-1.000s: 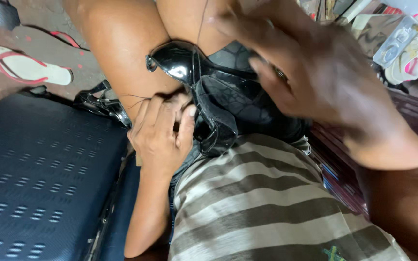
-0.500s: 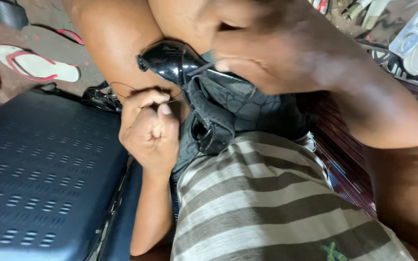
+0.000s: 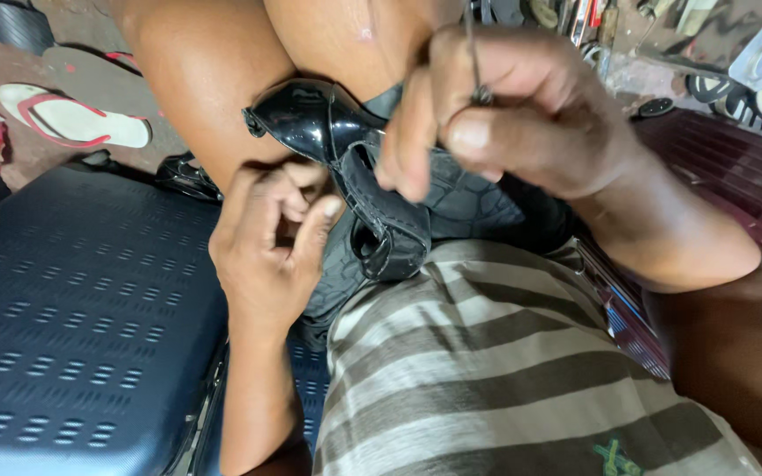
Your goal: The person sands the sole of a black high-heeled shoe with a sanding block, then uses a needle and thread to stitch the upper part of the shoe. The person holds the shoe on their lap while performing the repair.
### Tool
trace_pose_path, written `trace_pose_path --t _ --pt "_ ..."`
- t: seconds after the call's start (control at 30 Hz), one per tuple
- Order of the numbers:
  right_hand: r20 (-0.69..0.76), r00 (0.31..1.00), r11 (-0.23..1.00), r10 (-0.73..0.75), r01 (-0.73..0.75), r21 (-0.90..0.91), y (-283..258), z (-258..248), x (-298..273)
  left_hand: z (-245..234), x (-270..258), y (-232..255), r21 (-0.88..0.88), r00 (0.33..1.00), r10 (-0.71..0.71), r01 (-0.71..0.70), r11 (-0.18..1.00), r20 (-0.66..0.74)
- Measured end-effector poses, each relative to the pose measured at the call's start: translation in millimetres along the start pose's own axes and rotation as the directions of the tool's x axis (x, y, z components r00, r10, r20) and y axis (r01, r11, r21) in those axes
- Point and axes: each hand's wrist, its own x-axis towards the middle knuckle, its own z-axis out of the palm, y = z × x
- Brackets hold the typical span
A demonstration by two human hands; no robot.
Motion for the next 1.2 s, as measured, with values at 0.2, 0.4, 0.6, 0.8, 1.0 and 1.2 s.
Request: trace_pose_path --t 0.2,0.4,0.6,0.8,1.0,1.2 --pt "0.120 0.991 0.991 0.058 -0.043 -0.128 1 8 19 -15 19 -9 0.353 0.959 0.238 -0.277 0.893 0.151" --pt "0.068 0.978 0.857 0.199 -0.140 -0.497 2 18 22 -12 26 -27 0.383 0.927 0.342 -0.376 0.844 0.156" --pt "-0.084 0.987 0.875 0.138 -0.161 -0.456 8 20 18 -9 21 -34 0.362 0.937 0.330 -0.349 0.864 0.117" --pt "-0.198 0.947 0.897 0.255 -0.308 -0.318 -15 20 13 -18 2 -23 -0.253 0.959 -0.195 0.140 0.957 -0.205" --pt "-0.430 0.885 0.866 0.179 -0.350 -0.358 -53 32 -23 -12 -2 2 -0.185 0.913 -0.186 0.125 0.975 -0.363" --pt "-0.173 0.985 0.952 0.009 -0.061 -0.299 -55 11 -74 34 -13 27 0.208 0.990 -0.139 0.139 0.968 -0.014"
